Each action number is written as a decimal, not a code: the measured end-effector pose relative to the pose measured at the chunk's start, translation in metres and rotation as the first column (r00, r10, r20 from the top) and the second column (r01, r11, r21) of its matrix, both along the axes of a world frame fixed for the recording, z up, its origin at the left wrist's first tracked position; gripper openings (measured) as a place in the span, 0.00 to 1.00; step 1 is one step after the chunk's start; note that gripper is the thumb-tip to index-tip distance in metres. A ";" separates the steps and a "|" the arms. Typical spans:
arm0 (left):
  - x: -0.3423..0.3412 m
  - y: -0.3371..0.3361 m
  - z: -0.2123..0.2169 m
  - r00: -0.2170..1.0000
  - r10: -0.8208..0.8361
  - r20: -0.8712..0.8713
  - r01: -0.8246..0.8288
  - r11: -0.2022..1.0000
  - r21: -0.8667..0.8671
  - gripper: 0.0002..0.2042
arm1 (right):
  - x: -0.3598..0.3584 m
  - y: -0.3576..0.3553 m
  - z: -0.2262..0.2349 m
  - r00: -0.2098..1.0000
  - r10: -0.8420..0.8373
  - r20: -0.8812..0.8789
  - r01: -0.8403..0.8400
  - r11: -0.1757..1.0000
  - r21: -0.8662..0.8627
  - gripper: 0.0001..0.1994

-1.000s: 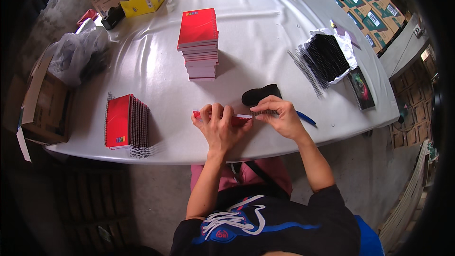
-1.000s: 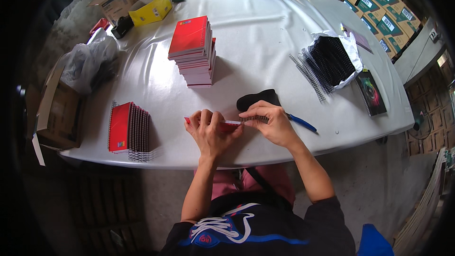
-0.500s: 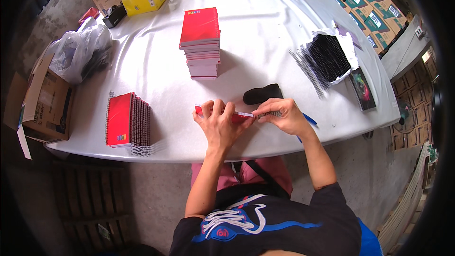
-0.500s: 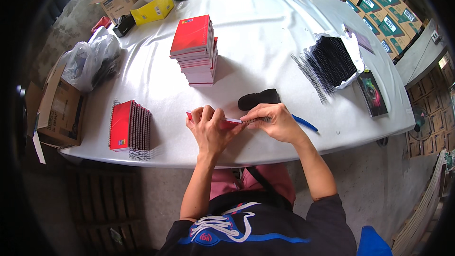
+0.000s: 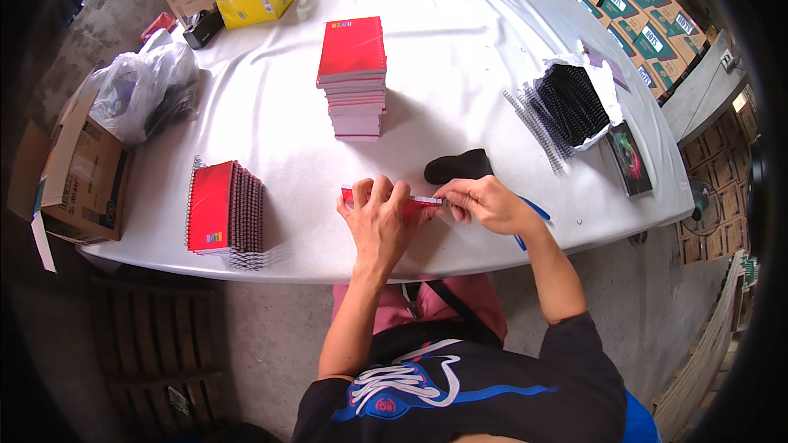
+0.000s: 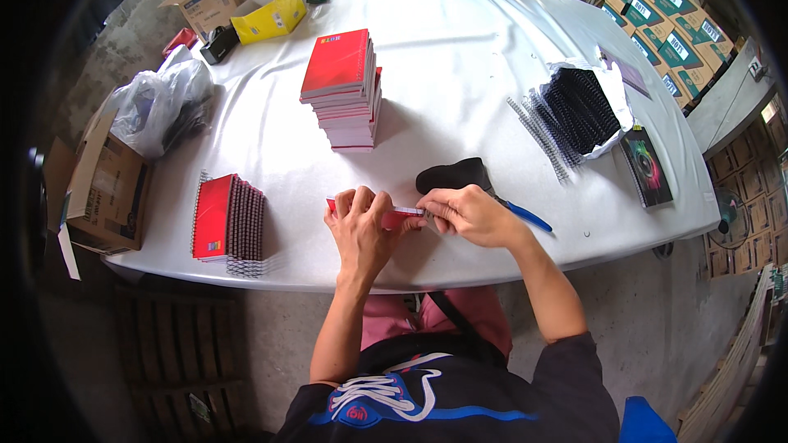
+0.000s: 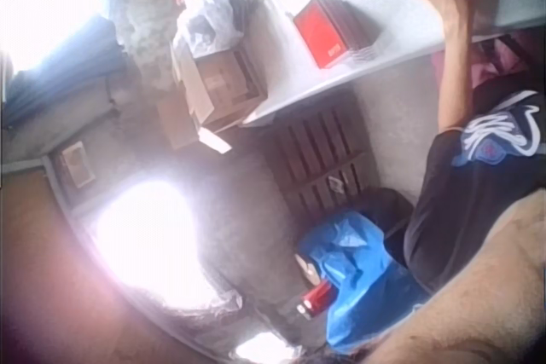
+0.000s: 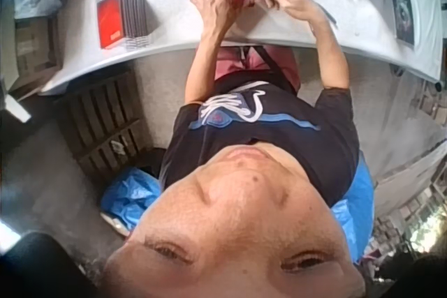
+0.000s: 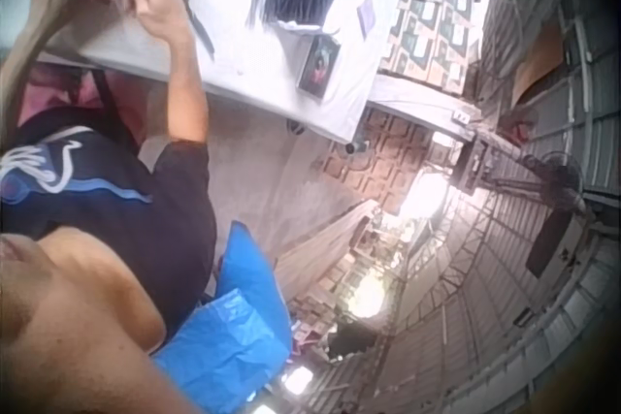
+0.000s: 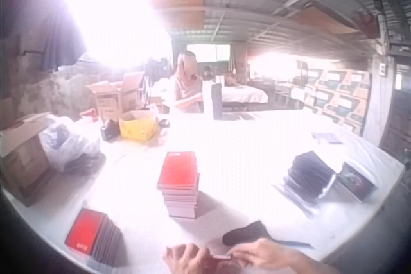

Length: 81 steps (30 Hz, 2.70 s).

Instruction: The person inserts a spiral coil into a notebook, aligns the pages and cover, and trims the excess coil using a hand tool, then stacks the finished notebook on a pile.

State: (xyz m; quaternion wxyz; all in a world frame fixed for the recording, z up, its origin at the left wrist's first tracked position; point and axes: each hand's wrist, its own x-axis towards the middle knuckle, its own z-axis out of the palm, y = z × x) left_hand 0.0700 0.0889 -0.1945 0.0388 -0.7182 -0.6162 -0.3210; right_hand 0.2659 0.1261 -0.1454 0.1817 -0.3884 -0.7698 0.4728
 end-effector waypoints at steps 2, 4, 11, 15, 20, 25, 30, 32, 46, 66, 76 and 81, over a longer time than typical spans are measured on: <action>-0.002 -0.002 0.000 1.000 0.008 0.011 -0.008 1.000 -0.016 0.24 | -0.001 0.012 0.010 0.998 0.062 0.003 -0.058 0.945 -0.322 0.13; -0.002 -0.002 0.003 0.999 0.006 0.052 -0.006 1.000 0.011 0.24 | 0.006 0.023 -0.006 0.993 -0.034 0.117 0.025 0.997 0.078 0.14; -0.002 -0.002 0.008 0.986 -0.047 0.157 0.034 0.996 0.086 0.26 | 0.036 0.047 -0.042 0.974 -0.196 0.117 0.127 0.889 0.440 0.20; -0.006 -0.002 0.009 0.978 -0.083 0.190 0.070 0.995 0.074 0.26 | 0.022 0.038 -0.034 0.883 0.003 -0.470 -0.052 0.994 -0.092 0.19; -0.010 -0.001 0.003 0.971 -0.132 0.197 0.115 0.989 0.095 0.25 | 0.007 0.044 -0.033 0.991 -0.064 -0.114 0.059 0.997 -0.044 0.23; -0.011 0.000 0.001 0.968 -0.158 0.193 0.141 0.985 0.100 0.25 | 0.005 0.038 -0.015 0.939 0.162 -0.303 -0.151 0.987 0.058 0.18; -0.014 -0.004 0.002 0.970 -0.150 0.193 0.139 0.988 0.071 0.25 | -0.007 0.029 -0.009 0.883 0.073 -0.463 -0.037 0.996 0.087 0.17; -0.014 -0.001 0.002 0.973 -0.157 0.172 0.147 0.987 0.070 0.25 | -0.010 0.028 -0.015 0.890 0.082 -0.448 -0.041 0.994 0.100 0.16; -0.022 -0.001 0.003 0.924 -0.124 0.361 0.104 0.992 0.075 0.26 | -0.028 0.011 -0.010 0.779 -0.008 -0.627 0.050 0.998 0.050 0.10; -0.015 0.017 -0.012 0.635 -0.155 0.757 0.198 0.980 0.035 0.37 | -0.029 0.039 -0.012 0.984 -0.171 0.049 0.158 0.967 0.201 0.13; -0.020 0.019 -0.023 0.664 -0.114 0.739 0.158 0.987 0.010 0.50 | -0.041 0.045 -0.011 0.989 -0.119 -0.085 0.132 0.978 0.165 0.12; -0.029 0.017 -0.041 0.736 -0.127 0.665 0.160 0.987 0.011 0.50 | -0.059 0.035 -0.008 0.994 -0.033 -0.106 0.063 0.955 0.291 0.11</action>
